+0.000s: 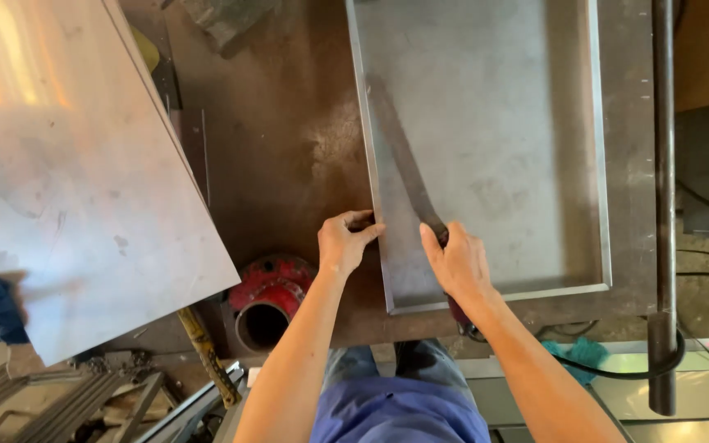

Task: Fitting together and preparing metal sheets and components for fabrication.

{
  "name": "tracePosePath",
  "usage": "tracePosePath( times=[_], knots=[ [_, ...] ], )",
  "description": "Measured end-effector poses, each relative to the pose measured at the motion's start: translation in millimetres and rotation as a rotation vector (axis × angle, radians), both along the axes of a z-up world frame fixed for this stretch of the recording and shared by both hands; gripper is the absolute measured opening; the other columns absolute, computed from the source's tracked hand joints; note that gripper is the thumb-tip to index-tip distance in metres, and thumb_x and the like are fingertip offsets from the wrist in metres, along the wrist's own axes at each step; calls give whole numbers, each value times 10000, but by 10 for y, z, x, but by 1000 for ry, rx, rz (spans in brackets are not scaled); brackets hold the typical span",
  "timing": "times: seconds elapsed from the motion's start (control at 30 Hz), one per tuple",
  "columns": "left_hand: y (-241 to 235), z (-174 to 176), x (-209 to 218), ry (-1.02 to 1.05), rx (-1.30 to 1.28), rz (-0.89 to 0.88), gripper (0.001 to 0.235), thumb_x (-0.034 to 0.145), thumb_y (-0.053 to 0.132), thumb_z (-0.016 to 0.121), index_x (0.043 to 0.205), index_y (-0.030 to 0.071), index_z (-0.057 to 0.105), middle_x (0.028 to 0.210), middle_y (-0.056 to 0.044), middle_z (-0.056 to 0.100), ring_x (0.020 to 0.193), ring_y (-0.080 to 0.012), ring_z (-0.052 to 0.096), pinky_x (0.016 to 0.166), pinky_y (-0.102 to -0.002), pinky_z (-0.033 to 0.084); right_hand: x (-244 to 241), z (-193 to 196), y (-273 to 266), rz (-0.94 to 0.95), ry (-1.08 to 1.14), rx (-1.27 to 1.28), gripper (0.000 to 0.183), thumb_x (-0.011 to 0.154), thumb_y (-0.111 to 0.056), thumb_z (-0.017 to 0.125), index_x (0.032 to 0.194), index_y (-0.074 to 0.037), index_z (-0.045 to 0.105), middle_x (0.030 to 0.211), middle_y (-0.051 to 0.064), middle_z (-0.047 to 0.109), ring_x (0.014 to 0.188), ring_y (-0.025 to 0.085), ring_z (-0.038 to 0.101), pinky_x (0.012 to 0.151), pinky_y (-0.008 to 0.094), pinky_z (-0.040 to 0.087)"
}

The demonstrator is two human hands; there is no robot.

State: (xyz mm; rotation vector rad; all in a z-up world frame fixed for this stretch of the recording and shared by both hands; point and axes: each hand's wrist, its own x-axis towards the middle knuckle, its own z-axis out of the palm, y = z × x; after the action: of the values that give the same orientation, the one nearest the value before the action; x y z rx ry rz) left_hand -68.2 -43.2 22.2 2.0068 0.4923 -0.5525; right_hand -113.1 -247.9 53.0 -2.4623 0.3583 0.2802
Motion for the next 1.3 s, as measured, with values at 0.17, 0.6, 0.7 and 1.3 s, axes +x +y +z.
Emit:
tracePosePath(
  times=[0.17, 0.6, 0.7, 1.3],
  knots=[
    [18, 15, -28, -33, 25, -18, 536, 709, 317, 930, 1146, 48, 775, 1076, -169, 770, 981, -245, 742, 869, -364, 577, 189, 37, 219, -68, -83, 102, 487, 980, -465, 640, 919, 16, 600, 736, 238, 687, 713, 450, 683, 632, 514, 533],
    [-25, 55, -58, -146, 2, -146, 408, 800, 242, 853, 1134, 31, 748, 987, -122, 781, 891, -233, 741, 833, -365, 568, -1337, 554, -616, -479, 154, 239, 416, 855, -394, 762, 957, 3, 687, 655, 141, 720, 570, 221, 702, 561, 362, 532],
    [-188, 220, -251, -197, 45, -133, 423, 837, 234, 809, 1205, 52, 704, 1055, -112, 761, 963, -267, 735, 879, -380, 565, -2012, 667, -939, -608, 174, 122, 461, 832, -389, 783, 1063, 2, 705, 667, 115, 706, 540, 212, 686, 539, 352, 526],
    [-2731, 100, -1234, -327, 681, -639, 772, 999, 585, 465, 1632, 205, 239, 1710, -201, 91, 1565, -418, 76, 1256, -592, 48, -2722, 4, -2866, -323, 190, -47, 487, 850, -450, 759, 960, 19, 687, 815, 261, 716, 827, 477, 676, 702, 527, 533]
  ],
)
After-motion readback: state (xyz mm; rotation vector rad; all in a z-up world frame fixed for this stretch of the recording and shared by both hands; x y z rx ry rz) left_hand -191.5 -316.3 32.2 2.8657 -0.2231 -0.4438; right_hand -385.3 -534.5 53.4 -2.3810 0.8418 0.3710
